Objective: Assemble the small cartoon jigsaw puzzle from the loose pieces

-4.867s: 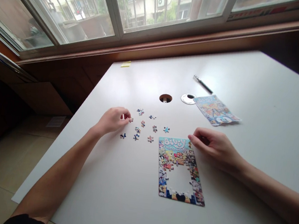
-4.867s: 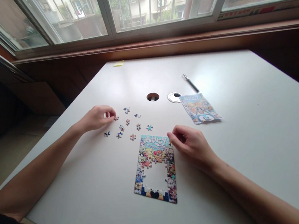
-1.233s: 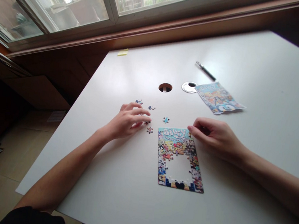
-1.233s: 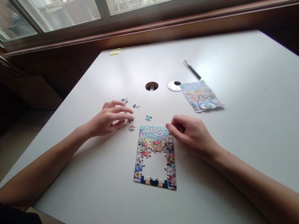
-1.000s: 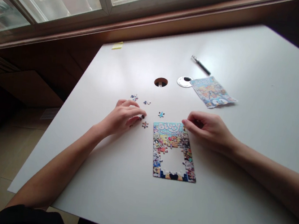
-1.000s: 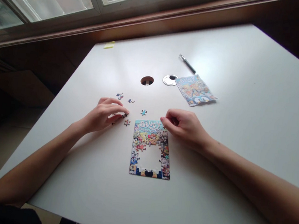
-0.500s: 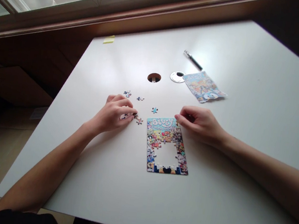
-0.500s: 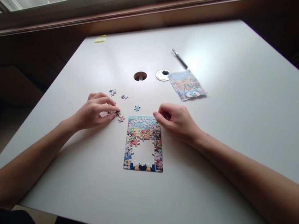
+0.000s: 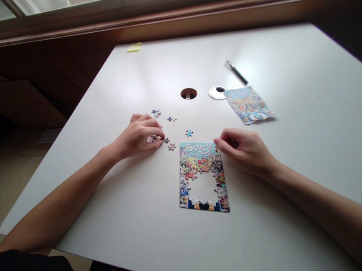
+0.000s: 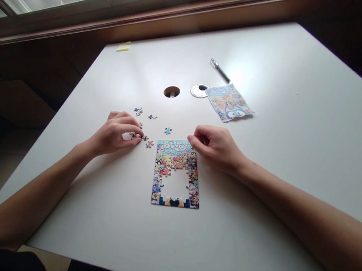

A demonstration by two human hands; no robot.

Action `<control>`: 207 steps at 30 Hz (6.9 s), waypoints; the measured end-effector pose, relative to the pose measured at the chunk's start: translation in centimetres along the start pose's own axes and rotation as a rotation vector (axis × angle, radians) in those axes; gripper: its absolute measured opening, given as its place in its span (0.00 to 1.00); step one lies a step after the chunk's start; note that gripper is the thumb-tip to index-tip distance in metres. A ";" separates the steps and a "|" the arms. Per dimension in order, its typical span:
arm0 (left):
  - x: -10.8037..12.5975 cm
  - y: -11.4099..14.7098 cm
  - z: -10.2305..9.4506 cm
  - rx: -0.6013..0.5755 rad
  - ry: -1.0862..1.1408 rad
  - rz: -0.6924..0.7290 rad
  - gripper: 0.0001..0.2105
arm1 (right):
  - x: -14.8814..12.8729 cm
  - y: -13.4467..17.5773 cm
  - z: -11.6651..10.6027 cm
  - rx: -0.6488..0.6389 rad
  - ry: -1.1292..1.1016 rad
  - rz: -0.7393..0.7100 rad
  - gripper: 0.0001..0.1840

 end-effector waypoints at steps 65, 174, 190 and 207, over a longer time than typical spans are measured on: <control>10.3 1.6 1.6 -0.105 0.307 0.004 0.04 | -6.3 0.8 1.9 -0.367 -0.006 -0.495 0.04; 11.6 3.0 2.2 -0.144 0.093 0.312 0.13 | -6.4 2.2 2.7 -0.647 0.185 -0.541 0.12; 11.6 2.8 2.0 -0.159 0.130 0.292 0.11 | -6.9 2.2 2.7 -0.648 0.197 -0.577 0.12; 11.4 2.8 1.8 -0.165 0.148 0.280 0.10 | -7.2 2.2 2.6 -0.650 0.194 -0.591 0.12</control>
Point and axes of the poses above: each hand's wrist, its own y-axis away from the middle knuckle, its own z-axis out of the palm, x = y × z, the point moved 8 cm from there along -y, towards the middle knuckle, and after that the axes turned 11 degrees about -z, right-handed, at the moved point
